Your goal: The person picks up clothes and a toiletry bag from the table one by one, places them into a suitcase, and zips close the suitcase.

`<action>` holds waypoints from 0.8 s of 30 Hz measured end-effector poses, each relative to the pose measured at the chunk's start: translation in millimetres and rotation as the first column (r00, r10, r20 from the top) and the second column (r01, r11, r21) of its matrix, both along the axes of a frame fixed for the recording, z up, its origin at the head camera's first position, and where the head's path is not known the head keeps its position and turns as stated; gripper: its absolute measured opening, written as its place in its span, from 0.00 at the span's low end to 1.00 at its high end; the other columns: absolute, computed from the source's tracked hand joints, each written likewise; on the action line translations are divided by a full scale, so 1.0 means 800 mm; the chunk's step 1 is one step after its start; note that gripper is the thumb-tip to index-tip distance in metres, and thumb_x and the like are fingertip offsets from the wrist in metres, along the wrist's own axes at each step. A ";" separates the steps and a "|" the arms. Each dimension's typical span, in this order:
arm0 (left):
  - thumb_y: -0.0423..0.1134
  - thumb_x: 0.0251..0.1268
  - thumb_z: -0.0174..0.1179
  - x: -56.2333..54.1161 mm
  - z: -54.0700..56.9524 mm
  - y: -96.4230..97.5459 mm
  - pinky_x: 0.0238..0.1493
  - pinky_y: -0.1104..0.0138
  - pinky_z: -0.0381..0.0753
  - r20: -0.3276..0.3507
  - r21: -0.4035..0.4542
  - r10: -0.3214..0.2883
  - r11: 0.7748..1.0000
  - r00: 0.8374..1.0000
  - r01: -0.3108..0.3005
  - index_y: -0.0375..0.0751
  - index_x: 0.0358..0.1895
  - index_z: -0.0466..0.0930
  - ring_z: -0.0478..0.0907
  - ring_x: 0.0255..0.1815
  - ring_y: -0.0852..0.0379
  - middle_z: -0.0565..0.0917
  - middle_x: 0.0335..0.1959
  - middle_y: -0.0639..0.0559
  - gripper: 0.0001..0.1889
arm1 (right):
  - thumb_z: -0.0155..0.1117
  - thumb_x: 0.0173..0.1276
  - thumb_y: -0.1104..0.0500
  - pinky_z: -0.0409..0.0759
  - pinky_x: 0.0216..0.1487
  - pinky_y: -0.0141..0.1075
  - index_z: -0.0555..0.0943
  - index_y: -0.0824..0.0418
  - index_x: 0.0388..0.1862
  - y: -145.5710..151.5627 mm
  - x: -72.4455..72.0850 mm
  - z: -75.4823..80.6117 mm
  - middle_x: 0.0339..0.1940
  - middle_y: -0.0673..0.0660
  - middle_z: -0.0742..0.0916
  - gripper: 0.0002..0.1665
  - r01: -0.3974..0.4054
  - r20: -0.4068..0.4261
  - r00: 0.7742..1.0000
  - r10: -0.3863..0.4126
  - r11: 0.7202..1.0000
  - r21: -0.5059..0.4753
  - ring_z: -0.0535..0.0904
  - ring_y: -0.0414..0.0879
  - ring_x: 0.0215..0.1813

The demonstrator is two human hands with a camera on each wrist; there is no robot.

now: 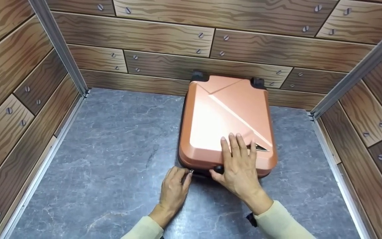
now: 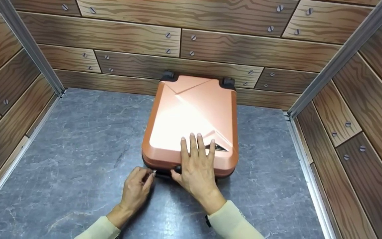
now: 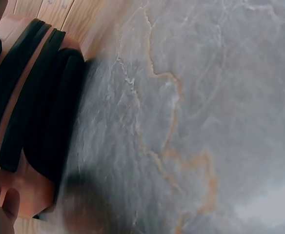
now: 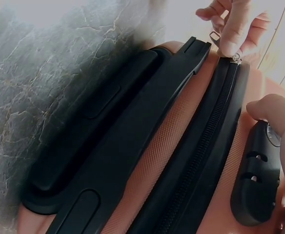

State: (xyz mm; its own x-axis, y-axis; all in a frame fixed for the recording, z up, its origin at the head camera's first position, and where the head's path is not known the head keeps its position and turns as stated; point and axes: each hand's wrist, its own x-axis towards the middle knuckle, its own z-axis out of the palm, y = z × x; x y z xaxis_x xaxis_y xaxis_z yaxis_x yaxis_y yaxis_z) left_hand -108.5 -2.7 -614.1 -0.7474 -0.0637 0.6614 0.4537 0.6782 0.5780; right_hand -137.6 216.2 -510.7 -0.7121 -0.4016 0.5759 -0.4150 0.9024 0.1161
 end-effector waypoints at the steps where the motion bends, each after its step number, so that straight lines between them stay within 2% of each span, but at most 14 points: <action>1: 0.37 0.66 0.72 0.000 -0.001 0.000 0.35 0.66 0.77 -0.006 -0.008 -0.005 1.000 1.000 0.005 0.46 0.35 0.84 0.76 0.32 0.59 0.79 0.30 0.57 0.05 | 0.80 0.44 0.27 0.57 0.76 0.74 0.69 0.66 0.77 0.000 0.000 0.000 0.74 0.72 0.75 0.69 0.000 -0.004 1.000 0.000 1.000 0.001 0.68 0.70 0.77; 7: 0.35 0.69 0.69 -0.002 0.000 -0.005 0.30 0.63 0.77 -0.075 -0.077 -0.049 0.996 0.996 0.043 0.43 0.35 0.79 0.76 0.28 0.54 0.77 0.27 0.54 0.08 | 0.79 0.43 0.30 0.59 0.74 0.74 0.70 0.67 0.75 -0.002 0.000 -0.002 0.73 0.73 0.76 0.67 -0.003 -0.024 1.000 0.003 1.000 -0.004 0.69 0.70 0.76; 11: 0.36 0.71 0.66 -0.004 0.004 -0.013 0.27 0.63 0.73 -0.087 -0.135 -0.093 0.988 0.992 0.081 0.42 0.33 0.75 0.70 0.26 0.53 0.71 0.25 0.53 0.10 | 0.77 0.45 0.30 0.58 0.74 0.74 0.70 0.67 0.76 -0.001 0.000 -0.003 0.74 0.72 0.76 0.66 -0.006 -0.019 1.000 0.006 1.000 0.000 0.68 0.70 0.76; 14: 0.35 0.71 0.65 -0.006 0.010 -0.022 0.28 0.64 0.74 -0.097 -0.181 -0.118 0.978 0.988 0.099 0.42 0.33 0.74 0.71 0.27 0.53 0.71 0.25 0.53 0.09 | 0.76 0.46 0.30 0.59 0.74 0.73 0.70 0.66 0.76 0.002 0.000 -0.003 0.74 0.72 0.76 0.65 -0.012 -0.021 1.000 0.012 1.000 0.002 0.69 0.69 0.76; 19: 0.33 0.70 0.66 -0.014 0.019 -0.043 0.30 0.62 0.75 -0.094 -0.217 -0.117 0.971 0.989 0.095 0.42 0.33 0.74 0.72 0.28 0.52 0.72 0.26 0.52 0.10 | 0.77 0.45 0.30 0.59 0.75 0.74 0.71 0.66 0.76 0.006 0.001 0.000 0.74 0.72 0.76 0.65 -0.009 -0.024 1.000 0.009 1.000 -0.011 0.69 0.70 0.76; 24: 0.34 0.70 0.67 -0.022 0.021 -0.061 0.28 0.61 0.74 -0.086 -0.275 -0.091 0.959 0.992 0.064 0.42 0.33 0.76 0.70 0.28 0.52 0.71 0.26 0.53 0.09 | 0.77 0.46 0.30 0.58 0.75 0.74 0.70 0.66 0.77 0.003 0.003 0.002 0.75 0.72 0.75 0.66 -0.002 -0.001 1.000 0.002 1.000 0.012 0.69 0.70 0.76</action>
